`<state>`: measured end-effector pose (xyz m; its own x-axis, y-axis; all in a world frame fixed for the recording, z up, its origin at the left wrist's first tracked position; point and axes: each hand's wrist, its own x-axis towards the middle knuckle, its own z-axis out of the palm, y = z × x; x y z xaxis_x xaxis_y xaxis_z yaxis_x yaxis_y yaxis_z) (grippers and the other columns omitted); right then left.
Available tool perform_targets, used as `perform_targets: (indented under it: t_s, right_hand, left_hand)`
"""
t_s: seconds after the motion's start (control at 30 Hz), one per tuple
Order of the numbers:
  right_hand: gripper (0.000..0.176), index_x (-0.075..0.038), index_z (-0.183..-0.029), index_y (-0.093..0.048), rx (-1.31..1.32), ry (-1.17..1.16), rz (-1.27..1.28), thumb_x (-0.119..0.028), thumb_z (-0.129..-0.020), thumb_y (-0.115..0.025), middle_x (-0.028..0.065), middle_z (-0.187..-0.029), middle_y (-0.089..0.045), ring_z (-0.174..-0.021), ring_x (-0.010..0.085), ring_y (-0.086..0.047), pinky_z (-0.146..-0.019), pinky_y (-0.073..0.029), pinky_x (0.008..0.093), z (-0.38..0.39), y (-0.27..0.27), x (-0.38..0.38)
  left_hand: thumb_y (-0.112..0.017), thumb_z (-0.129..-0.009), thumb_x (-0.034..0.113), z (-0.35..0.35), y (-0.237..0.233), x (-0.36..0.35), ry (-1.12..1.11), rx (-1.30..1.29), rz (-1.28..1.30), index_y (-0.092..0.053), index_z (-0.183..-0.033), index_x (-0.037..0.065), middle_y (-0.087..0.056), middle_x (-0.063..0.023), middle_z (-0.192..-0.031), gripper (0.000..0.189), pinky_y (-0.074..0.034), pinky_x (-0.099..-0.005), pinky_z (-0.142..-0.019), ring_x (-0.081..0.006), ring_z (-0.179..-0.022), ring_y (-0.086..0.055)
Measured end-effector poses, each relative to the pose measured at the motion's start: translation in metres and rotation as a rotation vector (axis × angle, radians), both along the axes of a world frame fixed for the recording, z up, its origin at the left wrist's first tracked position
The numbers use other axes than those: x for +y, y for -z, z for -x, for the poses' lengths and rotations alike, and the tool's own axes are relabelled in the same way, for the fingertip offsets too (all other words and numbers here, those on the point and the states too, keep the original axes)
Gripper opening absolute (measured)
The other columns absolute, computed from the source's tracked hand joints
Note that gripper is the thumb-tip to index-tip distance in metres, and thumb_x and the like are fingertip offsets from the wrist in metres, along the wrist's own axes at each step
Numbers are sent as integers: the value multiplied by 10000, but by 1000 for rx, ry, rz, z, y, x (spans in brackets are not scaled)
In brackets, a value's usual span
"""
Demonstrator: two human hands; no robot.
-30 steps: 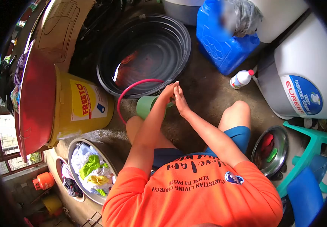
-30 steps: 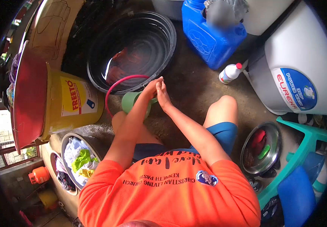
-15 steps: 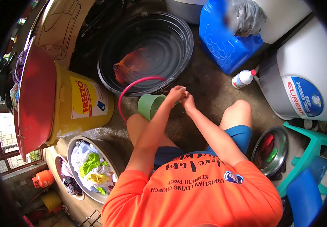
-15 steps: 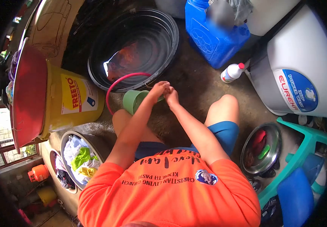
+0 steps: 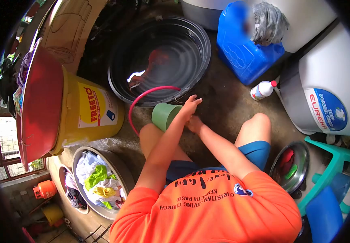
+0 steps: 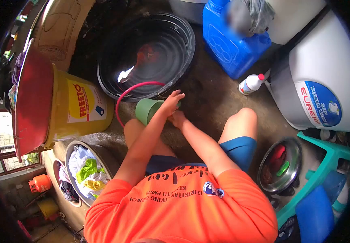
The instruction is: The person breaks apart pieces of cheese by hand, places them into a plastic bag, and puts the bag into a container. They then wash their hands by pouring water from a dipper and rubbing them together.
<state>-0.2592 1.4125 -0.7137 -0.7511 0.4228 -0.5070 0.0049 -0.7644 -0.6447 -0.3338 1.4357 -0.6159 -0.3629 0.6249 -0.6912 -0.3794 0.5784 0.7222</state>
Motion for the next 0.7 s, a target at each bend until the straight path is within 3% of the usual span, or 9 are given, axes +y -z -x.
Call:
perform_targets:
  t_s: [0.07,0.1,0.17,0.23,0.33,0.4,0.5,0.63,0.7]
  right_hand:
    - [287,-150,-1190,-504,204,-189,37,-301,-962,-416,43,-1162,-552,-1053,191,-547,-929,-427,364,5,38,-9]
    - [283,-148,-1196,-500,202,-207,-209,-289,-964,-419,49,-1172,-548,-1075,190,-537,-934,-424,360,13,77,-10]
    - [297,-157,-1220,-487,159,-144,-349,-302,-972,-408,46,-1207,-532,-1114,180,-513,-945,-412,348,26,94,-7]
    - [312,-166,-1243,-473,118,10,-34,-316,-981,-396,42,-1243,-517,-1153,171,-489,-957,-400,335,31,73,-3]
    - [334,-180,-1279,-453,76,237,343,-336,-994,-378,37,-1295,-493,-1211,156,-454,-974,-382,316,28,35,0]
    - [335,-178,-1216,-496,-56,304,435,-387,-997,-352,0,-1196,-543,-1121,141,-506,-981,-368,305,20,-12,-5]
    - [368,-165,-1225,-498,116,202,534,-412,-992,-356,-22,-1188,-551,-1091,123,-516,-949,-390,295,21,-10,-20]
    - [497,-53,-1364,-383,-42,-70,-9,-263,-939,-534,94,-1312,-474,-1201,195,-451,-977,-368,330,23,7,-28]
    - [460,-28,-1324,-415,-102,-93,-43,-165,-909,-557,110,-1244,-517,-1114,206,-509,-928,-412,324,19,17,-22]
  left_hand:
    - [-621,-871,307,4,17,0,48,90,-65,-394,-1380,72,-409,-134,-1408,605,-301,-438,-1047,-265,-1321,-351]
    - [-626,-872,288,6,25,0,71,138,-97,-428,-1358,57,-446,-141,-1381,574,-313,-408,-1046,-259,-1302,-382]
    - [-636,-869,227,4,29,-2,16,166,-157,-512,-1276,12,-559,-142,-1256,476,-344,-330,-1024,-230,-1212,-481]
    - [-638,-869,214,5,29,-6,24,158,-211,-518,-1265,5,-580,-138,-1227,463,-345,-329,-1023,-221,-1190,-499]
    - [-600,-883,183,7,19,-14,-139,40,-182,-554,-1203,19,-620,-96,-1079,363,-468,-322,-858,-182,-1004,-577]
    - [-559,-890,153,23,33,-19,-216,-16,-159,-574,-1154,33,-621,-62,-966,291,-512,-284,-697,-141,-835,-596]
    - [-550,-884,129,34,41,-24,-236,13,-183,-606,-1080,31,-630,-58,-930,226,-509,-273,-694,-149,-783,-601]
    - [-531,-875,98,35,21,-36,-178,139,-153,-615,-1037,10,-631,-66,-915,202,-510,-280,-690,-151,-793,-603]
    - [-516,-860,67,29,2,-40,-166,130,-164,-613,-1028,2,-630,-69,-903,204,-508,-281,-684,-151,-797,-602]
